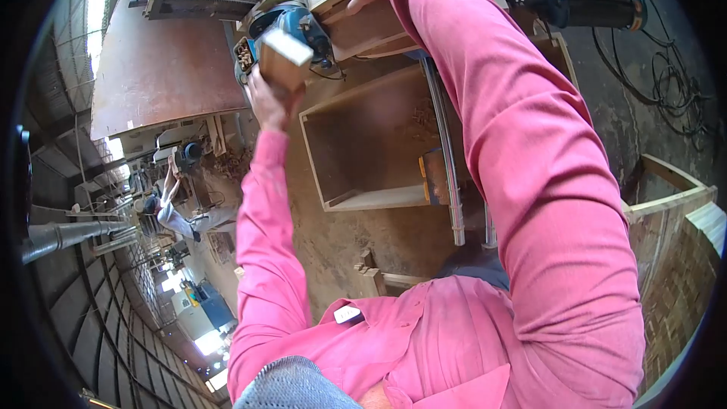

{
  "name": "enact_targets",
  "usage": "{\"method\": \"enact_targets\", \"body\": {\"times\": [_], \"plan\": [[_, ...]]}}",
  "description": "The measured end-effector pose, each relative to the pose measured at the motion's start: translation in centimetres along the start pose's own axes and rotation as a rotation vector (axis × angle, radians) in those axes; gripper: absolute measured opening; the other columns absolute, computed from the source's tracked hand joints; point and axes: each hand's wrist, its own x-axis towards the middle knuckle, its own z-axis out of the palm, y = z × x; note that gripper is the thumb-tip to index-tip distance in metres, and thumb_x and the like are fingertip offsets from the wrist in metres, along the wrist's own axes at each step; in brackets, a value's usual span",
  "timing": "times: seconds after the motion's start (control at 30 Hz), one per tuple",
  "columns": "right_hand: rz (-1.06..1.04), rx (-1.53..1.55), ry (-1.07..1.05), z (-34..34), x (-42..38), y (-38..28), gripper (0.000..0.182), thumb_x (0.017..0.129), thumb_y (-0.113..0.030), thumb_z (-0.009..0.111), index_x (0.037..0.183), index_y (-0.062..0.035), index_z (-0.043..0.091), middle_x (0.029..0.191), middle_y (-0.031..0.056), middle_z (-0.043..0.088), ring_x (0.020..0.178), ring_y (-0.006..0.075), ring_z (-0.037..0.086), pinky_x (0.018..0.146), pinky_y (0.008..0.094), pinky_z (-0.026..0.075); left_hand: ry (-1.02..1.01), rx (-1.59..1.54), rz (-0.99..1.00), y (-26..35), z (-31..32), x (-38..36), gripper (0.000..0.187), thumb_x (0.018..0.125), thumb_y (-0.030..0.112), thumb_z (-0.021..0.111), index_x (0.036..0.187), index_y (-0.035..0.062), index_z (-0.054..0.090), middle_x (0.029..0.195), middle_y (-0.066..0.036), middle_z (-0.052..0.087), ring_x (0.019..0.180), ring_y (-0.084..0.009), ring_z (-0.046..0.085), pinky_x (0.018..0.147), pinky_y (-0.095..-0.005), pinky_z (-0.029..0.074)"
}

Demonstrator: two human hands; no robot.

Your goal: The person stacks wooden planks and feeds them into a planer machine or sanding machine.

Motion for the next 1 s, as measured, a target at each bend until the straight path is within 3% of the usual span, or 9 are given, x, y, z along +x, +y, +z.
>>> {"method": "enact_targets", "body": {"times": [0.07, 0.23, 0.27, 0.33, 0.4, 0.5, 0.67, 0.8, 1.0], "plan": [[0.007, -0.001, 0.008, -0.3, -1.7, -0.1, 0.128, 0.065, -0.076, 0.081, 0.150, 0.0116, 0.043, 0.148, 0.0314, 0.051, 0.139, 0.0468, 0.048, 0.120, 0.0540, 0.036, -0.032, -0.168, -0.137, -0.3, -0.3, -7.9, 0.115, 0.057, 0.027, 0.102, 0.151, 0.0022, 0.041, 0.137, -0.019, 0.054, 0.131, -0.0390, 0.052, 0.112, -0.0479, 0.045], [0.010, -0.077, -0.013, -2.4, -3.8, -4.8, 0.130, 0.065, -0.078, 0.081, 0.151, 0.0121, 0.043, 0.147, 0.0321, 0.051, 0.139, 0.0474, 0.048, 0.120, 0.0551, 0.035, -0.249, -0.578, -0.667, -0.5, -2.2, -30.9, 0.117, 0.061, 0.022, 0.103, 0.156, -0.0014, 0.038, 0.150, -0.020, 0.048, 0.138, -0.0347, 0.050, 0.116, -0.0452, 0.044], [0.016, -0.110, -0.031, -2.2, -3.6, -4.7, 0.130, 0.065, -0.078, 0.081, 0.151, 0.0122, 0.042, 0.147, 0.0322, 0.051, 0.139, 0.0475, 0.048, 0.120, 0.0553, 0.035, -0.236, -0.668, -0.761, -0.5, -2.7, -36.1, 0.104, 0.069, 0.011, 0.098, 0.155, 0.0013, 0.040, 0.145, -0.013, 0.051, 0.130, -0.0265, 0.055, 0.110, -0.0417, 0.049], [0.028, -0.192, -0.076, -2.2, -5.9, -4.5, 0.131, 0.065, -0.078, 0.081, 0.151, 0.0124, 0.042, 0.147, 0.0325, 0.051, 0.139, 0.0477, 0.048, 0.120, 0.0557, 0.035, -0.263, -0.952, -0.950, 1.0, -4.7, -42.7, 0.104, 0.069, 0.016, 0.099, 0.154, -0.0022, 0.042, 0.142, -0.015, 0.057, 0.128, -0.0260, 0.059, 0.110, -0.0398, 0.049], [0.011, -0.158, -0.161, -5.0, -7.5, -7.0, 0.137, 0.061, -0.086, 0.078, 0.150, 0.0121, 0.043, 0.146, 0.0356, 0.051, 0.139, 0.0511, 0.048, 0.119, 0.0602, 0.034, -0.260, -0.920, -1.032, 1.9, -6.7, -48.1, 0.093, 0.074, 0.017, 0.097, 0.149, -0.0033, 0.046, 0.138, -0.014, 0.061, 0.125, -0.0245, 0.061, 0.107, -0.0391, 0.049], [0.069, -0.330, -0.278, -5.8, -11.4, -6.5, 0.137, 0.060, -0.087, 0.078, 0.151, 0.0102, 0.043, 0.147, 0.0343, 0.051, 0.140, 0.0502, 0.048, 0.119, 0.0610, 0.034, -0.222, -0.924, -1.101, 0.4, -6.6, -54.1, 0.100, 0.076, 0.017, 0.096, 0.155, -0.0070, 0.039, 0.148, -0.019, 0.053, 0.131, -0.0280, 0.056, 0.115, -0.0402, 0.044], [0.164, -0.424, -0.409, -6.1, -12.9, -10.6, 0.136, 0.059, -0.089, 0.077, 0.153, 0.0055, 0.044, 0.149, 0.0312, 0.050, 0.141, 0.0482, 0.047, 0.118, 0.0630, 0.034, -0.285, -1.177, -0.981, -1.7, -7.2, -54.1, 0.101, 0.079, 0.014, 0.092, 0.159, -0.0041, 0.033, 0.151, -0.018, 0.050, 0.134, -0.0285, 0.053, 0.116, -0.0429, 0.043], [0.153, -0.339, -0.391, -8.5, -19.0, -15.8, 0.136, 0.059, -0.090, 0.076, 0.154, 0.0017, 0.044, 0.151, 0.0287, 0.050, 0.143, 0.0465, 0.047, 0.117, 0.0646, 0.033, -0.318, -1.151, -0.833, -3.6, -6.0, -54.3, 0.099, 0.080, 0.013, 0.092, 0.159, -0.0012, 0.034, 0.150, -0.019, 0.050, 0.136, -0.0295, 0.053, 0.116, -0.0437, 0.044], [0.050, -0.036, -0.306, -9.4, -22.4, -20.2, 0.136, 0.058, -0.092, 0.076, 0.156, -0.0040, 0.045, 0.153, 0.0249, 0.049, 0.145, 0.0441, 0.046, 0.116, 0.0670, 0.033, -0.286, -1.051, -0.854, -2.3, -10.5, -52.0, 0.107, 0.079, 0.014, 0.093, 0.162, -0.0021, 0.029, 0.153, -0.020, 0.048, 0.138, -0.0304, 0.051, 0.117, -0.0438, 0.043]]}}
